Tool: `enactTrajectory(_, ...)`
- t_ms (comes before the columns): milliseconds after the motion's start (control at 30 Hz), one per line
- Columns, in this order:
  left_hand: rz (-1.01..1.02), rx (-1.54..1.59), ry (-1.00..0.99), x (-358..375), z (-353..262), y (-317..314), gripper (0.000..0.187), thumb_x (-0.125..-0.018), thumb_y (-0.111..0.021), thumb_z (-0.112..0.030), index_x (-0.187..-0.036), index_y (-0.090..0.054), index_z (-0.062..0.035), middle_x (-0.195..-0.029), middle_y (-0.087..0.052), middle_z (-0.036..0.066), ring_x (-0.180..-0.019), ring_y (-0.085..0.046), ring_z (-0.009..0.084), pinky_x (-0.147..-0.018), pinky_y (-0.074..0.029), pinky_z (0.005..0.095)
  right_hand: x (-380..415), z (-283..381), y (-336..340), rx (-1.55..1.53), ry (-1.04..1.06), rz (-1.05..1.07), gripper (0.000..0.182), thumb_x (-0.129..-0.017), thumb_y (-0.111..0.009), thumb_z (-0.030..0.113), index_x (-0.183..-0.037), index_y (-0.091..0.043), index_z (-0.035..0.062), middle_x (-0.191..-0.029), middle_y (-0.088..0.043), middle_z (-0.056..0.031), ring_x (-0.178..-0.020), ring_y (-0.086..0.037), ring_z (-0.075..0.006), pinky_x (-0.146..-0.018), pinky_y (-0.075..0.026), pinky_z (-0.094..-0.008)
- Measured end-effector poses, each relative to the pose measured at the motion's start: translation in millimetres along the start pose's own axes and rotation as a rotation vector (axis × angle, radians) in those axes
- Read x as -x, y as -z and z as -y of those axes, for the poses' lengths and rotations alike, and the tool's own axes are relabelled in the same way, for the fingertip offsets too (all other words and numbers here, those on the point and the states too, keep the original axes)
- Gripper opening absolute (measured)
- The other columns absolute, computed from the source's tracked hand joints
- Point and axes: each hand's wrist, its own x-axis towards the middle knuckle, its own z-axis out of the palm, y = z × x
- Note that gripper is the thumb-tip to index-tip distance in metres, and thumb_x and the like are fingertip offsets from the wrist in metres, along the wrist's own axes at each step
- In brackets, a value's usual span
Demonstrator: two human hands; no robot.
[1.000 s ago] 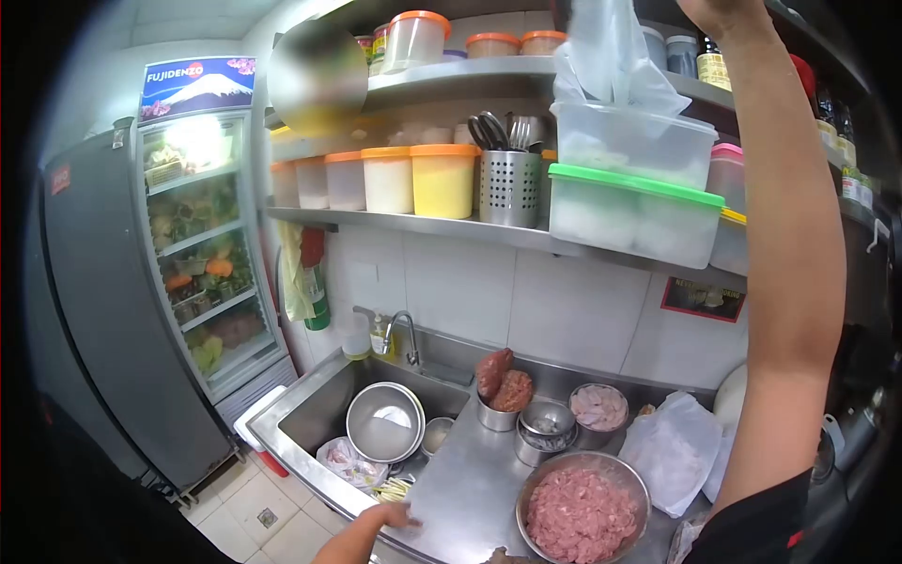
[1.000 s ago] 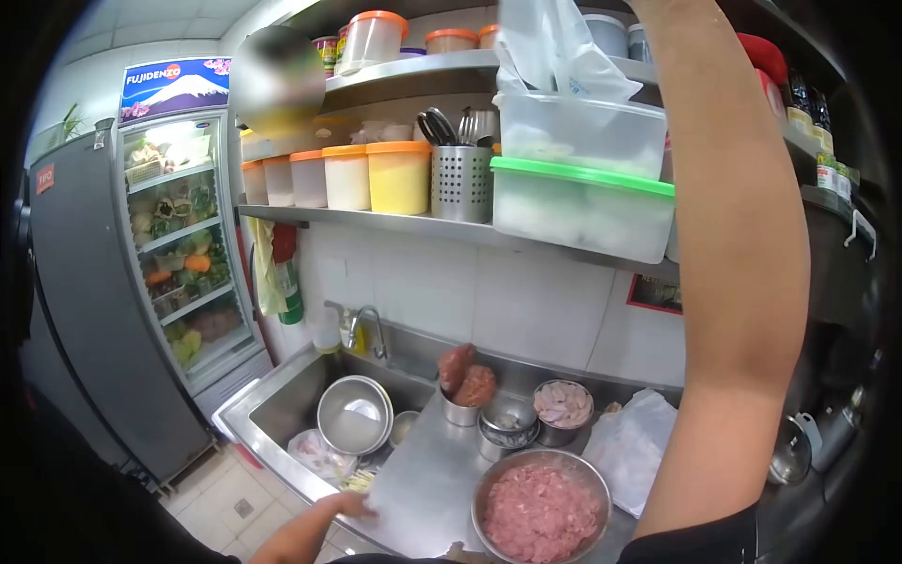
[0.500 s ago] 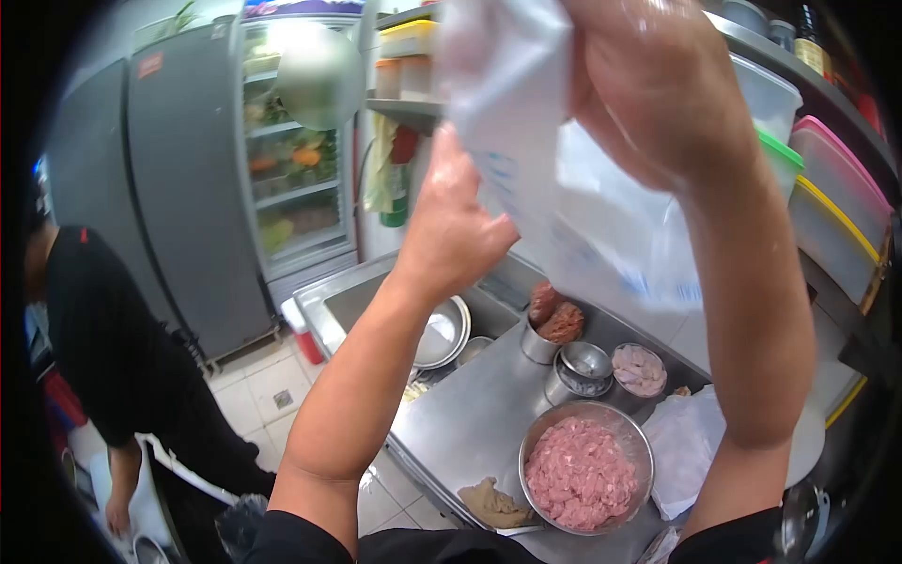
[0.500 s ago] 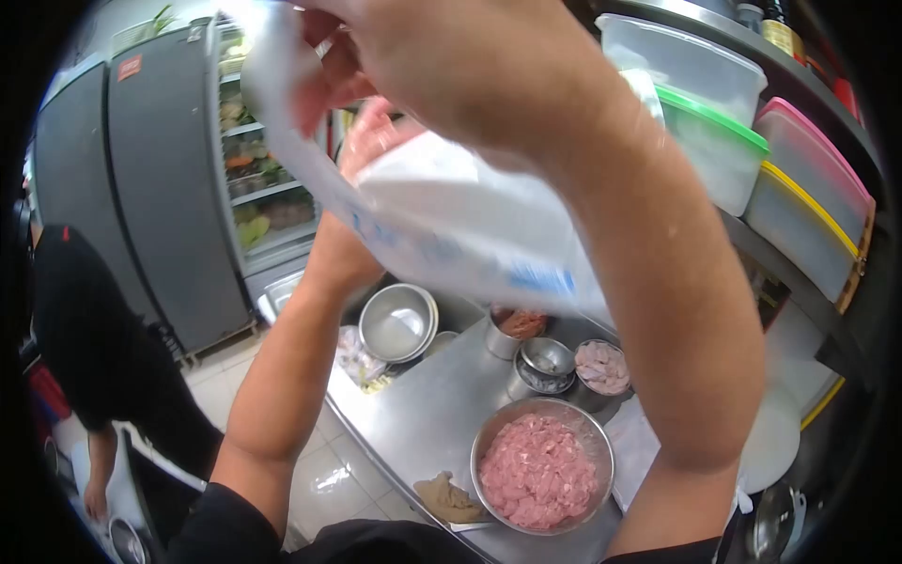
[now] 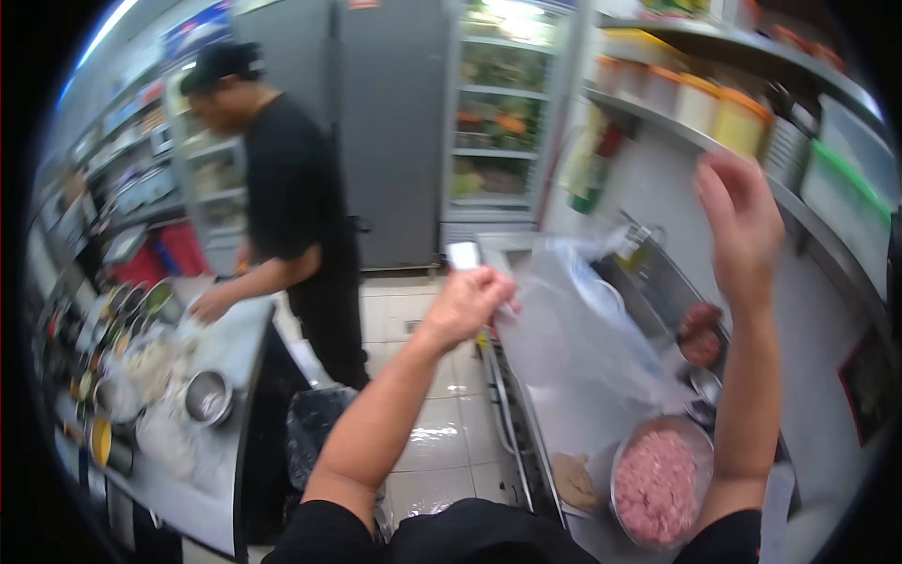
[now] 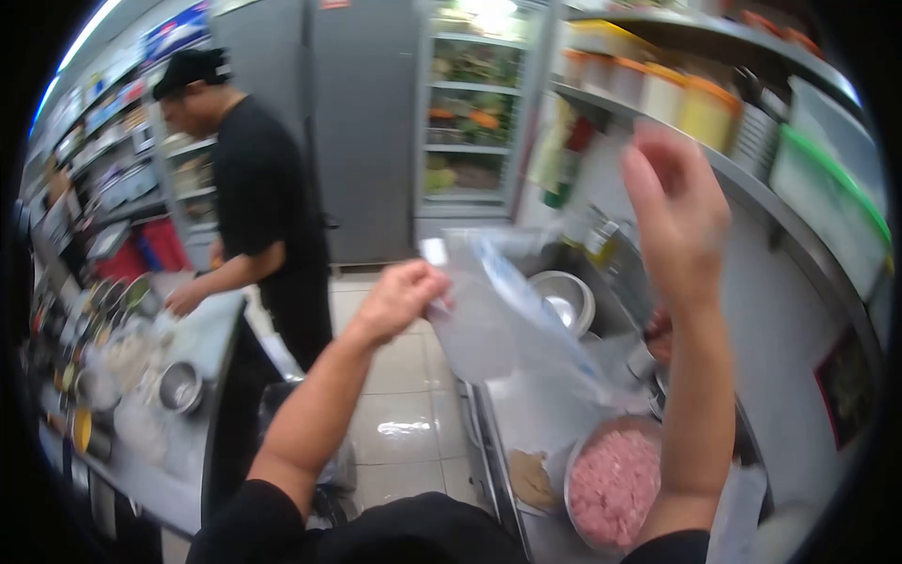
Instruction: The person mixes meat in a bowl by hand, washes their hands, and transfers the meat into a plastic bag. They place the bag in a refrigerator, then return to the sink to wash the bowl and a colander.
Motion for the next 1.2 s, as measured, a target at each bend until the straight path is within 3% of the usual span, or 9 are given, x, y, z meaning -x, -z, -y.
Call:
enactTrajectory(100, -0.157, 0.165, 0.035, 42, 30, 25, 0.017, -0.091, -0.063, -0.021, -0.085, -0.056, -0.0063, -0.075, -0.06, 0.002, -0.066, -0.056, 0.01, -0.06, -0.048, 0.0248, 55, 56, -33, -0.201, 0.057, 1.005, 0.02, -0.088, -0.063, 0.017, -0.097, -0.065, -0.0008, -0.078, -0.065, -0.0176, -0.079, -0.065, -0.0281, -0.073, -0.05, -0.0325)
enactTrajectory(167, -0.197, 0.062, 0.024, 76, 38, 37, 0.018, -0.089, -0.065, -0.021, -0.085, -0.054, -0.0067, -0.075, -0.058, 0.001, -0.065, -0.054, 0.0091, -0.059, -0.047, 0.0251, 110, 40, -96, -0.103, -0.046, 1.187, 0.028, -0.088, -0.065, 0.021, -0.106, -0.063, -0.0002, -0.094, -0.066, -0.0222, -0.089, -0.065, -0.0364, -0.078, -0.051, -0.0353)
enactTrajectory(333, -0.22, -0.082, 0.261, 183, 64, 68, 0.016, -0.089, -0.066, -0.017, -0.091, -0.055, -0.0054, -0.079, -0.058, 0.001, -0.069, -0.053, 0.0078, -0.062, -0.047, 0.0251, 223, 36, -244, -0.746, -0.573, 1.017, 0.052, -0.092, -0.062, 0.026, -0.134, -0.047, -0.0001, -0.127, -0.056, -0.0205, -0.107, -0.06, -0.026, -0.086, -0.05, -0.0356)
enactTrajectory(533, -0.413, 0.468, 0.326, 297, 89, 105, 0.021, -0.095, -0.056, -0.017, -0.112, -0.054, -0.0048, -0.095, -0.06, 0.004, -0.083, -0.058, 0.0116, -0.075, -0.05, 0.027, 321, 130, -309, -0.616, -0.378, 1.032, 0.036, -0.093, -0.062, 0.029, -0.114, -0.064, -0.0003, -0.083, -0.068, -0.0072, -0.075, -0.061, -0.0118, -0.067, -0.051, -0.0294)
enactTrajectory(767, -0.882, 0.9, 0.287, 389, 96, 126, 0.015, -0.098, -0.049, -0.023, -0.1, -0.052, -0.0087, -0.093, -0.062, 0.008, -0.086, -0.064, 0.021, -0.078, -0.054, 0.0349, 368, 151, -307, -0.387, -0.215, 1.238, 0.029, -0.086, -0.066, 0.032, -0.099, -0.067, 0.0058, -0.085, -0.068, -0.0153, -0.077, -0.067, -0.0265, -0.071, -0.052, -0.0364)
enactTrajectory(867, -0.83, 1.138, 0.162, 423, 127, 160, 0.027, -0.097, -0.046, -0.025, -0.071, -0.045, -0.016, -0.057, -0.045, -0.003, -0.049, -0.047, 0.011, -0.049, -0.042, 0.0288, 395, 125, -293, -0.424, -0.169, 1.335, 0.027, -0.086, -0.064, 0.029, -0.099, -0.067, 0.0063, -0.091, -0.068, -0.016, -0.085, -0.066, -0.0263, -0.076, -0.051, -0.0351)
enactTrajectory(967, -0.685, 1.203, 0.063, 449, 107, 200, 0.035, -0.097, -0.046, -0.024, -0.062, -0.038, -0.0197, -0.049, -0.03, -0.008, -0.039, -0.029, 0.0079, -0.042, -0.029, 0.0259, 422, 59, -281, -0.373, -0.338, 1.663, 0.031, -0.088, -0.064, 0.033, -0.105, -0.067, 0.0082, -0.091, -0.069, -0.0065, -0.086, -0.063, -0.0168, -0.078, -0.05, -0.0304)
enactTrajectory(1133, -0.761, 1.177, -0.091, 443, 103, 236, 0.032, -0.096, -0.046, -0.024, -0.066, -0.045, -0.0165, -0.056, -0.042, -0.003, -0.048, -0.042, 0.012, -0.049, -0.038, 0.0287, 388, 19, -195, -0.576, -1.347, 1.592, 0.072, -0.078, -0.078, 0.042, -0.135, -0.049, 0.0088, -0.123, -0.058, -0.0102, -0.111, -0.056, -0.0231, -0.092, -0.048, -0.0387)
enactTrajectory(1200, -1.031, 0.974, -0.045, 403, 77, 197, 0.029, -0.096, -0.046, -0.024, -0.07, -0.053, -0.0129, -0.064, -0.054, 0.002, -0.057, -0.05, 0.0152, -0.056, -0.044, 0.0302, 359, 35, -180, -0.298, -0.847, 1.182, 0.083, -0.073, -0.081, 0.04, -0.136, -0.044, 0.0005, -0.132, -0.052, -0.0166, -0.12, -0.052, -0.0316, -0.101, -0.043, -0.0401)
